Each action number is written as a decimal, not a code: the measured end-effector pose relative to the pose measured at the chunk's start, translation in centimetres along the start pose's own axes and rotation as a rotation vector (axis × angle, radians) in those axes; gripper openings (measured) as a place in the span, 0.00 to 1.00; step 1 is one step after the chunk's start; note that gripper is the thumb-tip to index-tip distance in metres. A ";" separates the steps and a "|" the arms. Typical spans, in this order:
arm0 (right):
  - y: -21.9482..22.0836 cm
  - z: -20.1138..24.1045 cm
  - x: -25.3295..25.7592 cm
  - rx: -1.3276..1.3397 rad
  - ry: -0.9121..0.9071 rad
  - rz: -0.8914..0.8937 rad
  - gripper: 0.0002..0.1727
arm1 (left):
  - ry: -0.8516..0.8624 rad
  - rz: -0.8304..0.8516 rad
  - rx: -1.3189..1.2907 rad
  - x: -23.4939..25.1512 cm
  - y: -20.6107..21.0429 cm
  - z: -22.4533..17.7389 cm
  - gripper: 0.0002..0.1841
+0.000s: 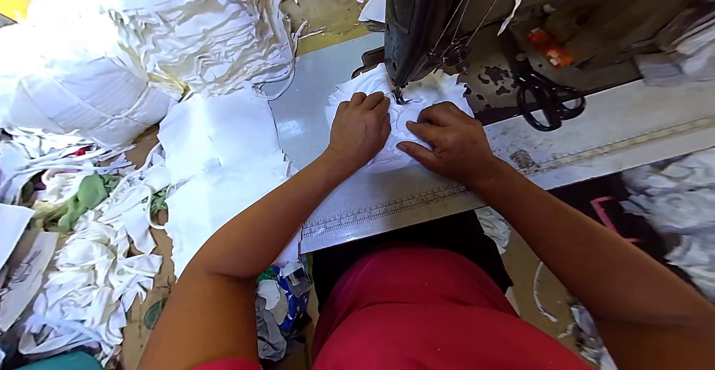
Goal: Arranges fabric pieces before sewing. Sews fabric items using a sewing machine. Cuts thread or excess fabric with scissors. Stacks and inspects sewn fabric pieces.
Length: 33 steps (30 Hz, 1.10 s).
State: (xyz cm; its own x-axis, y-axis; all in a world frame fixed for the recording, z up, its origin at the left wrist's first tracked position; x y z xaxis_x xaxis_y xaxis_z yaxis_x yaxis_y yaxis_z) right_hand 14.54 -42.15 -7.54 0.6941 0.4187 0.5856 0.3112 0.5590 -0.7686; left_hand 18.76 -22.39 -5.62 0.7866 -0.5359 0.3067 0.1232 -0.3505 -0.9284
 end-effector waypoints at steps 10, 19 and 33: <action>-4.6 -1.0 0.9 0.167 0.071 -0.267 0.17 | 0.003 -0.049 -0.038 0.3 0.3 0.3 0.19; -1.4 -0.5 -0.9 0.018 -0.026 0.047 0.24 | -0.002 -0.051 -0.018 0.3 0.4 0.6 0.20; -0.7 -0.2 -1.0 -0.001 0.005 0.046 0.24 | -0.007 -0.034 -0.029 0.6 0.3 1.3 0.20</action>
State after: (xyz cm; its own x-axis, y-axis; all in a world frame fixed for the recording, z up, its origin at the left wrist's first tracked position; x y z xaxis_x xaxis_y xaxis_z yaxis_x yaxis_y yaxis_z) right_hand 13.73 -43.15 -7.63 0.7111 0.4404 0.5480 0.2796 0.5381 -0.7952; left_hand 20.05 -21.86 -5.92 0.7862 -0.5182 0.3368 0.1329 -0.3906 -0.9109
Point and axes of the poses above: each hand's wrist, its own x-axis towards the middle knuckle, its own y-axis out of the palm, z = x × y, the point moved 1 cm from there along x, towards the middle knuckle, and after that the axes turned 2 degrees about -x, right-handed, at the moved point
